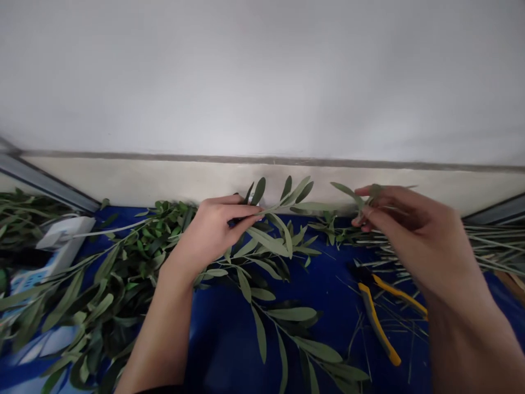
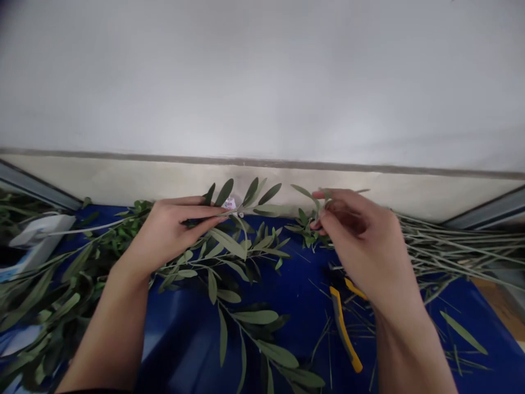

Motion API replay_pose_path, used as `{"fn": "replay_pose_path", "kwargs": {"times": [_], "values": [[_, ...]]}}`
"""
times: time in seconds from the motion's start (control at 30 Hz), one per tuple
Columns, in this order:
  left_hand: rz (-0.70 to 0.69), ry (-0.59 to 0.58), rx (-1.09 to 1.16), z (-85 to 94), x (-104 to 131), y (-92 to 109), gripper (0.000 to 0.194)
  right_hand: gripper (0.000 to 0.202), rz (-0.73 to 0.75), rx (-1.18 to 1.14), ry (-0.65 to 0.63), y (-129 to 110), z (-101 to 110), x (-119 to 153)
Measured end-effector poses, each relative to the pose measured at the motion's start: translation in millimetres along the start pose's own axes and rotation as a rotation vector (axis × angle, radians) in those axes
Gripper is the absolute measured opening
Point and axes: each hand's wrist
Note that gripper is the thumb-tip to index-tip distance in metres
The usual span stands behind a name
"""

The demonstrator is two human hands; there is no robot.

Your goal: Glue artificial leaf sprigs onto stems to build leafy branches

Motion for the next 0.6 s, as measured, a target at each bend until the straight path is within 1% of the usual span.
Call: {"fn": "replay_pose_path", "kwargs": {"times": [0.07,0.13,0.2,0.33,0.47,0.53,0.6], "values": [[-0.016,0.027,-0.011,0.2,1.0,-1.3,0.015,0.011,0.061,-0.115,0.15,-0.3,-10.3,-7.6],[-0.028,0.057,-0.011,0.0,2.2,-3.7,0.015,0.009,0.095,-0.231,0.241,2.8,-20.0,-11.4],[-0.05,0.078,-0.007,-0.7,3.6,-7.0,0.015,0.011,0.092,-0.305,0.235,7.4,-27.0,-12.6],[-0.11,0.118,-0.007,-2.9,6.5,-12.7,0.015,0.014,0.043,-0.321,0.194,14.8,-34.1,-12.6],[-0.132,0.191,-0.012,-4.9,7.3,-13.2,0.012,0.017,0.089,-0.335,0.204,13.7,-42.8,-11.8],[-0.145,0.218,-0.019,-6.6,6.5,-13.0,0.011,0.019,0.116,-0.372,0.226,10.6,-49.2,-10.7],[-0.16,0.246,-0.039,-9.0,5.6,-13.4,0.011,0.02,0.146,-0.406,0.295,7.7,-55.3,-9.2]]}}
Point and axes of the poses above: each hand's wrist, its own x-axis away from the middle knuckle, its own z-axis out of the back of the hand, y = z × x, and after that the axes turned 5 degrees about -x, right-handed
